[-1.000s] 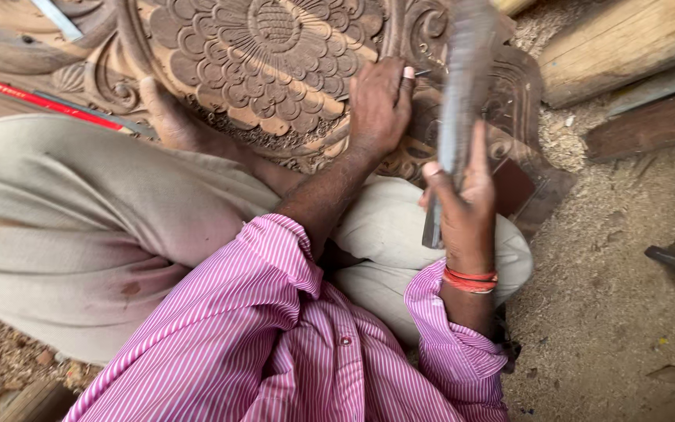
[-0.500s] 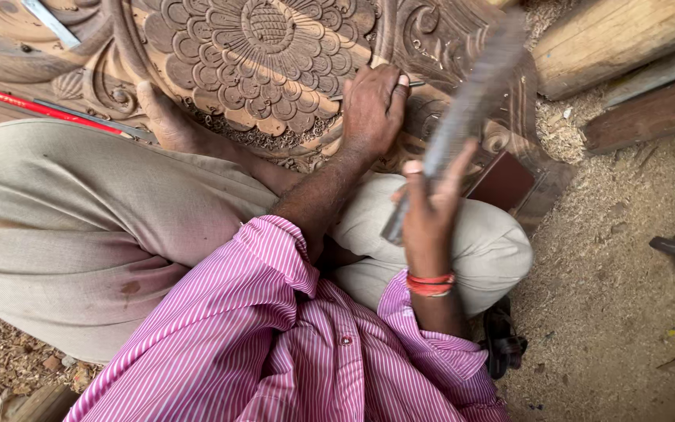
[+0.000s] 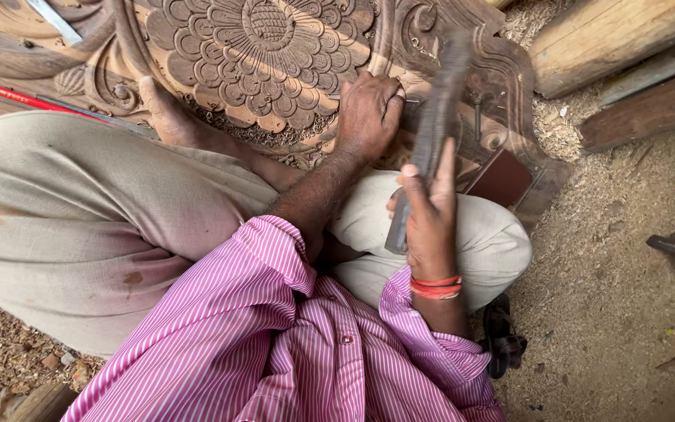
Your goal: The person is carving a detailed floral pattern into a wooden panel using a chisel and a wooden mallet. They are sitting cross-legged on the ground, striking the chisel repeatedly to shape the wood.
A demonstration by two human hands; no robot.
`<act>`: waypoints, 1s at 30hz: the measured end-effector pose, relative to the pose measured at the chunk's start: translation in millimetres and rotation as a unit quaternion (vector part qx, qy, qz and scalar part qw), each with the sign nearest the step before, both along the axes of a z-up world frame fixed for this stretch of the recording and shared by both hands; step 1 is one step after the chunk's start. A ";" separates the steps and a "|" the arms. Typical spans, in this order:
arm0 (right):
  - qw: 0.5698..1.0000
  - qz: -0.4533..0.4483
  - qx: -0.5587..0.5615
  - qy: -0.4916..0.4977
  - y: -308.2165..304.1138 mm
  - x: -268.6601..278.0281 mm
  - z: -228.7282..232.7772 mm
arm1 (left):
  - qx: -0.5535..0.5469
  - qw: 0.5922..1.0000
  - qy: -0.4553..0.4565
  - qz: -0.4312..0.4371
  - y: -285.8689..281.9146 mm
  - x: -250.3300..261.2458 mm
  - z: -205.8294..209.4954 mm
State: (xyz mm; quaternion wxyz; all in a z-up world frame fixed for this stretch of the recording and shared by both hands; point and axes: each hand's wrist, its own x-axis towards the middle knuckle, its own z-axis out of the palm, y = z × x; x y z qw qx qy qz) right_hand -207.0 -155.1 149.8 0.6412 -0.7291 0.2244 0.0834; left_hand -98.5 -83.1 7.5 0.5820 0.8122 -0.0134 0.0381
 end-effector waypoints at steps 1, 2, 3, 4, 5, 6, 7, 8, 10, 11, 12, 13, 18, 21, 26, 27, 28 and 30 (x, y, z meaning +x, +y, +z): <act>1.000 -0.022 0.000 -0.018 1.8 -0.1 -0.1 | 0.003 1.000 -0.025 0.012 1.9 0.1 -0.5; 0.998 -0.044 0.001 -0.037 4.1 0.5 -0.4 | 0.005 0.998 -0.051 0.023 3.8 0.3 -0.5; 0.998 -0.058 -0.002 -0.034 6.8 -0.1 -0.3 | 0.008 0.996 -0.076 0.034 5.5 0.1 0.1; 0.997 -0.072 -0.005 -0.031 7.5 0.4 0.2 | 0.018 0.999 -0.045 0.018 7.4 0.6 0.7; 0.995 -0.090 -0.010 -0.029 8.3 -1.6 0.5 | 0.025 1.000 -0.015 -0.001 6.7 -0.1 1.9; 0.999 -0.052 -0.013 -0.005 6.5 -2.7 1.3 | 0.033 0.999 0.016 -0.021 6.0 -0.5 3.0; 1.000 -0.014 -0.018 0.018 5.1 -3.2 1.0 | 0.034 0.999 0.019 -0.025 4.3 0.2 4.4; 0.999 0.024 -0.022 0.040 2.2 -3.9 1.5 | 0.036 0.999 0.022 -0.029 2.8 0.6 5.9; 0.999 -0.030 0.008 0.014 -1.2 -3.3 -0.1 | 0.037 0.999 0.020 -0.026 4.2 0.9 7.8; 0.998 -0.056 0.024 0.000 -3.6 -1.8 -0.5 | 0.035 0.999 0.014 -0.021 6.0 1.6 8.5; 0.996 -0.075 0.030 -0.025 -2.5 -1.4 -3.1 | 0.032 0.999 0.007 -0.016 7.4 2.1 9.2; 0.994 -0.094 0.036 -0.052 -2.6 0.0 -4.4 | 0.045 0.998 0.021 -0.029 8.7 3.2 10.1; 0.997 -0.011 0.027 0.076 -8.3 -0.7 -3.9 | 0.067 0.998 -0.015 -0.011 4.8 0.8 10.0; 0.997 -0.051 0.049 0.005 -4.4 -1.1 -3.9 | 0.072 0.996 0.029 -0.049 6.3 2.4 9.6; 0.988 -0.127 0.079 0.024 7.0 -8.9 -12.6 | 0.085 0.993 0.039 -0.067 9.7 1.8 9.8; 0.992 -0.103 0.071 0.035 4.9 -10.5 -12.0 | 0.086 0.993 0.037 -0.070 7.6 1.8 10.3; 0.994 -0.078 0.064 0.047 2.9 -11.3 -11.6 | 0.089 0.992 0.046 -0.079 5.9 1.5 10.5; 0.995 -0.071 0.057 0.030 2.7 -12.2 -11.5 | 0.095 0.989 0.068 -0.086 7.6 0.8 9.7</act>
